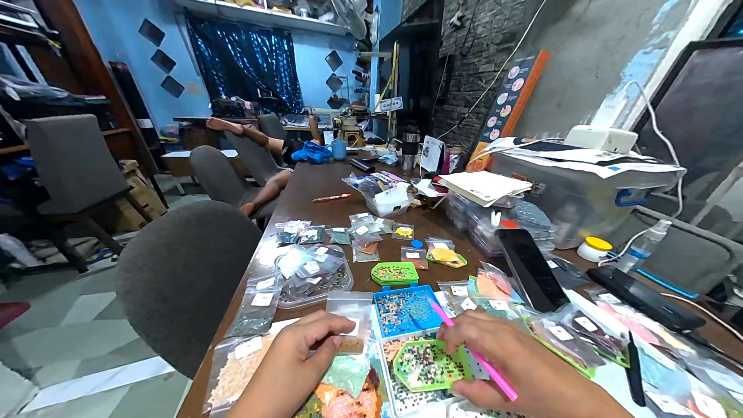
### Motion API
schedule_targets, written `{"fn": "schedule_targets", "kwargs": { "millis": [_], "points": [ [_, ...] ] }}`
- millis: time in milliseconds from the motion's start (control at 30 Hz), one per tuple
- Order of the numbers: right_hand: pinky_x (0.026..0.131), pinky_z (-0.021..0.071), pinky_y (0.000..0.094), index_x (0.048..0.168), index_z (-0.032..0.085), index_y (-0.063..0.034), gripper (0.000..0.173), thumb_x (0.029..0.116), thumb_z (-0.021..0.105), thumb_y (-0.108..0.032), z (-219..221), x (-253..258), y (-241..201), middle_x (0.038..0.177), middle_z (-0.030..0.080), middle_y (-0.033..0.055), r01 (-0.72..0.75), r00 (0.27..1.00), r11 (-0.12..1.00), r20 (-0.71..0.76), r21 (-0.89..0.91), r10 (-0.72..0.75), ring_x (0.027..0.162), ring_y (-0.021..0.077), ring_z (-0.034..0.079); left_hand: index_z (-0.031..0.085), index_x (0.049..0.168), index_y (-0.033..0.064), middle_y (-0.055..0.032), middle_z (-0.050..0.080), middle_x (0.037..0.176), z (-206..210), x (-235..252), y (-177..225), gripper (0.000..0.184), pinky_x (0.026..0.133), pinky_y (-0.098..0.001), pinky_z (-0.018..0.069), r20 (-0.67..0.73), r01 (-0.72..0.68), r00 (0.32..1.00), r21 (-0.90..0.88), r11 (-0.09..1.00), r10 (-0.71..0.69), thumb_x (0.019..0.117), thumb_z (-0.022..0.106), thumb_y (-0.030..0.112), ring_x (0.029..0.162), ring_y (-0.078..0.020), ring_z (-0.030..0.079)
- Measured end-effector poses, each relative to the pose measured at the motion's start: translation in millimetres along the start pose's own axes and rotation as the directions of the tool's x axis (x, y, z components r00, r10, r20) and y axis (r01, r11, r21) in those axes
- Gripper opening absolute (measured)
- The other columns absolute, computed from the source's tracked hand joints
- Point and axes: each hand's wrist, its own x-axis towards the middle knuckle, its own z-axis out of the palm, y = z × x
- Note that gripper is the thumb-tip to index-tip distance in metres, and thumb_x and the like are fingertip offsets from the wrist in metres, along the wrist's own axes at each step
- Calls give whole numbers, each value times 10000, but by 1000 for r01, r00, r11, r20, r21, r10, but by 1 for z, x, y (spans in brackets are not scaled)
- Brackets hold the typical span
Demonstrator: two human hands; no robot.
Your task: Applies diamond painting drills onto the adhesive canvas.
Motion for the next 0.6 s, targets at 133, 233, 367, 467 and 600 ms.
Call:
{"fn": "schedule_targets", "kwargs": {
  "millis": [133, 233, 367, 467, 600],
  "points": [
    [877, 551, 391, 1109, 639, -90, 321, 891, 754, -295, 4, -1, 4, 1066, 707, 96, -22, 1000, 999, 20, 31, 21, 1013, 238, 673, 768, 1073, 70, -25, 716, 1038, 0, 0, 0, 248, 791, -133, 536, -1, 8, 1000, 2, 1000, -8, 931, 564, 76, 916, 13, 655],
    [878, 554, 405, 1110, 645, -75, 320, 894, 753, -283, 5, 0, 5, 1077, 709, 111, -49, 998, 997, 46, 54, 47, 1008, 250, 675, 768, 1077, 73, -23, 713, 1034, 0, 0, 0, 251, 788, -131, 537, -1, 8, 1000, -2, 1000, -8, 928, 565, 75, 913, 14, 654],
    [865, 556, 414, 1113, 646, -59, 320, 887, 757, -257, 9, 0, 8, 1075, 705, 129, -88, 993, 992, 87, 94, 79, 1004, 267, 675, 765, 1077, 68, -24, 712, 1042, -1, 1, 3, 252, 797, -143, 538, 15, 27, 1000, -4, 1000, -27, 929, 562, 75, 921, 7, 654],
    [846, 558, 414, 1106, 652, -58, 317, 869, 773, -231, 13, 1, 9, 1054, 708, 129, -97, 991, 988, 107, 119, 84, 972, 265, 679, 763, 1082, 60, -33, 713, 1050, -2, 1, 5, 251, 808, -148, 537, 28, 43, 999, -10, 999, -43, 938, 557, 61, 927, -2, 654],
    [859, 561, 432, 1120, 659, -51, 347, 871, 784, -258, 12, 1, 11, 1080, 709, 141, -149, 984, 977, 122, 155, 131, 987, 268, 683, 763, 1085, 62, -30, 711, 1058, -2, 1, 4, 255, 809, -148, 539, 23, 51, 998, -23, 998, -51, 936, 556, 58, 933, -1, 655]
  ]
}}
